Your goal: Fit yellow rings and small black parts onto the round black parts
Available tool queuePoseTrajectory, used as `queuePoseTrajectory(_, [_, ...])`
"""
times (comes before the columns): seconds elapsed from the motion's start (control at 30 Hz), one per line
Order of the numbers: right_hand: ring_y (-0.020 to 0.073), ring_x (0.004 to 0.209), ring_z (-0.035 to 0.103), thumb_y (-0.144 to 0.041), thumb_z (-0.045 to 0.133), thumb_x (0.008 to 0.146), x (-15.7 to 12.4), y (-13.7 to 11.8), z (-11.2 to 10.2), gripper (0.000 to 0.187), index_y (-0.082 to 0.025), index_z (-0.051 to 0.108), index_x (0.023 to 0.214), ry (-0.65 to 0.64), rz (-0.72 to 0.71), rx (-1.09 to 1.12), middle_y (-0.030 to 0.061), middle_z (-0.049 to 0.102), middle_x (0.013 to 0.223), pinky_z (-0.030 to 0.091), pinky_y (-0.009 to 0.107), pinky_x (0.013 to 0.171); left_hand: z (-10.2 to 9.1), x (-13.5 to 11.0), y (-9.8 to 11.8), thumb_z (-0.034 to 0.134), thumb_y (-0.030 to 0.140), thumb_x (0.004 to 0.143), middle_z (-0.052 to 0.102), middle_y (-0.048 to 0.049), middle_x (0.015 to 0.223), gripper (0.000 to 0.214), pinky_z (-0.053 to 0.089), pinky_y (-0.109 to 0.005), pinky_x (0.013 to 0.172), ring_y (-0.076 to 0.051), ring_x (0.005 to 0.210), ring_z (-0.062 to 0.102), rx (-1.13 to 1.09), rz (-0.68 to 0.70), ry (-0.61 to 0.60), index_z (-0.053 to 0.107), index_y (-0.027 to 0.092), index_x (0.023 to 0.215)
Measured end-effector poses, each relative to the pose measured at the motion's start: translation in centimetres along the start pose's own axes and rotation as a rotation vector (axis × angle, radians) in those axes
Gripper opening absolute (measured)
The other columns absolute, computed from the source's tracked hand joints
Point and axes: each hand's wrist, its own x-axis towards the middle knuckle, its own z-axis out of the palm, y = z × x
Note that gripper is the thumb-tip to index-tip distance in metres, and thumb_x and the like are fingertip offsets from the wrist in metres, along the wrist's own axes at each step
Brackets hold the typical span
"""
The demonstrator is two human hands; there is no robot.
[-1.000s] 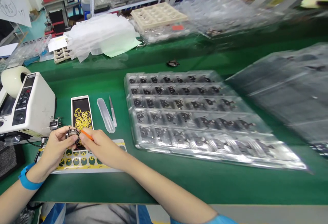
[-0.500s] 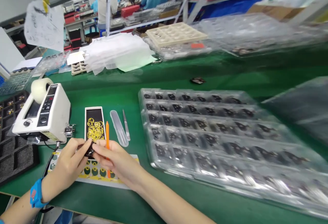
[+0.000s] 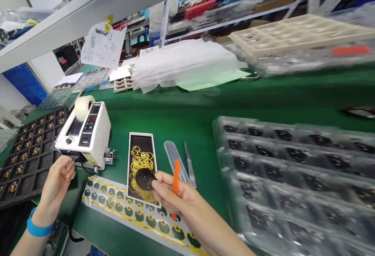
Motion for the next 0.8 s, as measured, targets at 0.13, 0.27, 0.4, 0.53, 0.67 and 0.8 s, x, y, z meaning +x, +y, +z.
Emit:
queuePoseTrajectory(0.13, [0.0116,0.056,0.026,-0.071,0.071,0.064,-0.1,0.1,-0.3,0.054,-0.021,0.052,0.070,0.084,-0.001,0.010,-0.0052,0.033,0.060,0.029,0.024,0.057,1.6,-0.2,2.8,0.069,0.030,0.076,0.066,-0.0064,0.091,0.024,0.032,-0.020,0.046,-0.006,0.052,0.046,0.383,0.232,-0.216,0.059,0.014,0.061])
queuePoseTrajectory(0.27, [0.0135,0.058,0.027,-0.068,0.069,0.067,0.1,0.3,-0.5,0.050,-0.021,0.053,0.070,0.065,-0.036,0.037,-0.0035,0.032,0.063,0.028,0.026,0.059,2.9,0.6,4.9,0.062,0.032,0.080,0.067,-0.0081,0.104,0.025,0.031,-0.022,0.044,-0.006,0.048,0.047,0.602,0.258,-0.327,0.056,0.015,0.063])
queuePoseTrajectory(0.4, [0.0125,0.060,0.031,-0.068,0.069,0.068,0.5,0.2,-0.6,0.051,-0.020,0.052,0.073,-0.065,-0.036,0.074,-0.0018,0.040,0.071,0.028,0.026,0.060,4.9,0.2,4.6,0.059,0.033,0.083,0.062,-0.0024,0.086,0.023,0.032,-0.022,0.046,-0.006,0.047,0.043,0.513,0.248,-0.502,0.056,0.017,0.067])
queuePoseTrajectory(0.53, [0.0120,0.061,0.033,-0.068,0.067,0.072,0.6,-0.3,-0.5,0.050,-0.020,0.052,0.075,-0.181,-0.056,0.095,-0.0026,0.042,0.068,0.028,0.027,0.062,7.3,-0.6,1.4,0.059,0.040,0.083,0.046,0.0019,0.064,0.033,0.031,-0.024,0.050,-0.008,0.050,0.038,0.492,0.018,-0.875,0.055,0.017,0.060])
queuePoseTrajectory(0.67, [0.0124,0.065,0.037,-0.064,0.067,0.075,0.5,-0.3,-0.5,0.047,-0.019,0.056,0.076,-0.210,-0.084,0.109,-0.0016,0.046,0.072,0.029,0.027,0.065,8.2,-0.6,-1.8,0.059,0.046,0.083,0.044,0.0002,0.065,0.038,0.031,-0.027,0.058,-0.013,0.061,0.041,0.548,-0.008,-0.920,0.056,0.017,0.059])
queuePoseTrajectory(0.8, [0.0136,0.069,0.040,-0.062,0.066,0.076,0.5,0.4,-0.5,0.044,-0.019,0.057,0.078,-0.218,-0.101,0.095,-0.0012,0.047,0.074,0.030,0.027,0.066,7.8,-0.3,-2.8,0.059,0.046,0.082,0.038,0.0015,0.065,0.037,0.027,-0.027,0.057,-0.013,0.060,0.036,0.606,-0.042,-0.927,0.056,0.017,0.059])
